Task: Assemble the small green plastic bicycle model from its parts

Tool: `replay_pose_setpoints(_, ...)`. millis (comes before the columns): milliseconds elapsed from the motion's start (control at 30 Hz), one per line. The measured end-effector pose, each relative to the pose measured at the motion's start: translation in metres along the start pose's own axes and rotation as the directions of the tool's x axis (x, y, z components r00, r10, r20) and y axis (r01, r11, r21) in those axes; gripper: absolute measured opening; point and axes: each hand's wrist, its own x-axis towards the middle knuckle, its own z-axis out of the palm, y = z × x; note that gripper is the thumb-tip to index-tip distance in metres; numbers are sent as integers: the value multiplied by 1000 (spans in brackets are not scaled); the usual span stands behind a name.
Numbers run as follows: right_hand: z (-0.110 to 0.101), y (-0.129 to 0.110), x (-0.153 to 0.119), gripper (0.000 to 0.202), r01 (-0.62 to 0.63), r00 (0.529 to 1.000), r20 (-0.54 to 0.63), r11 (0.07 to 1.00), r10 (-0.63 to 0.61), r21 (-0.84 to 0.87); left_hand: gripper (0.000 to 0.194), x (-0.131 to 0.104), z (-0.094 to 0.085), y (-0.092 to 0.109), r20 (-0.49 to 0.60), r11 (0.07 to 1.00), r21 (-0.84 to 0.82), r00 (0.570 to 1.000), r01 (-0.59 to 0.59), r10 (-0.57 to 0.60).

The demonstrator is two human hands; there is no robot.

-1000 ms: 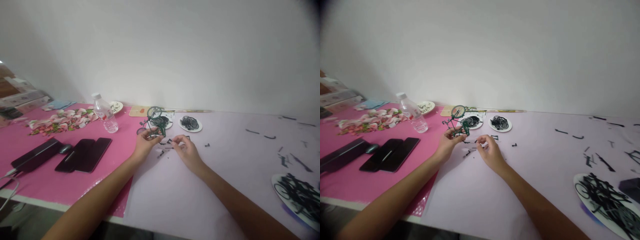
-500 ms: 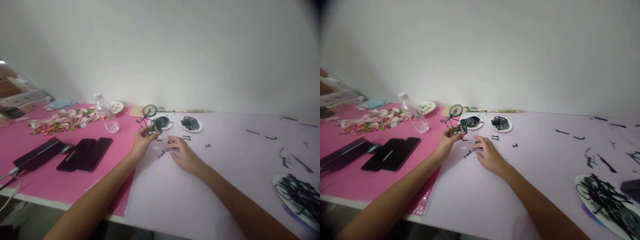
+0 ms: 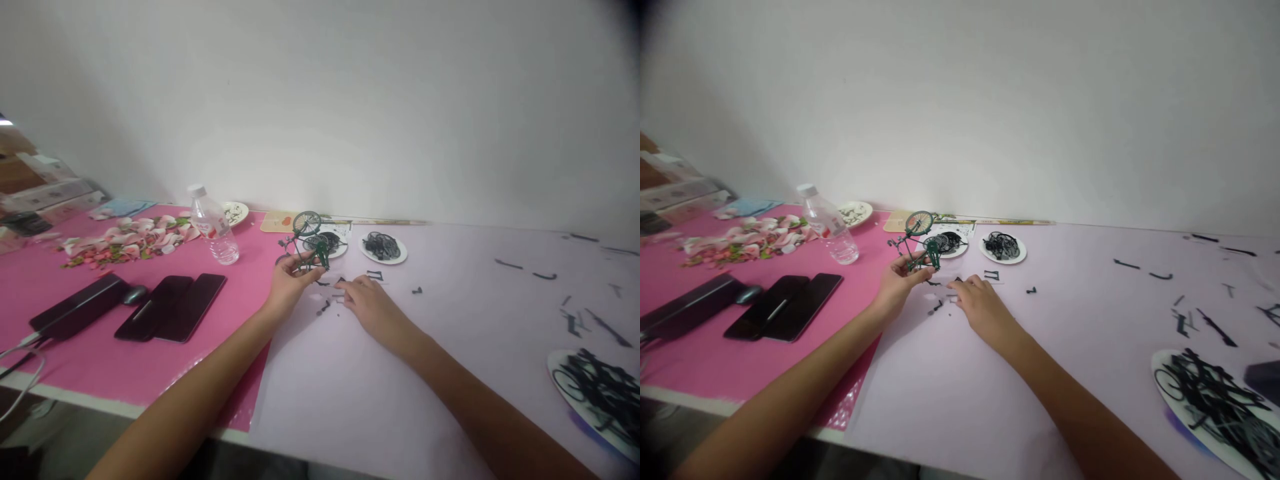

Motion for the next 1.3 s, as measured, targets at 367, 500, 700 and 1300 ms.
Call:
replay_pose_setpoints(367, -14, -13, -7, 43, 58, 993, 110, 970, -32, -237, 60, 0, -1, -6, 22, 999, 37, 1000, 19, -20)
replay_pose_setpoints(500, -18, -19, -8, 52, 59, 988, 156, 973, -24, -225, 59, 1, -1, -8, 22, 998, 50, 999, 26, -27)
replay_pose_setpoints(700, -16, -19, -9, 58, 70, 987, 160, 974, -36, -213, 59, 0, -2, -10, 43, 998, 57, 999, 26, -28)
replay_pose_setpoints(1300, -9, -9, -4, 47, -1, 999, 52, 979, 11, -204, 57, 0, -3, -12, 49, 996, 90, 999, 20, -24)
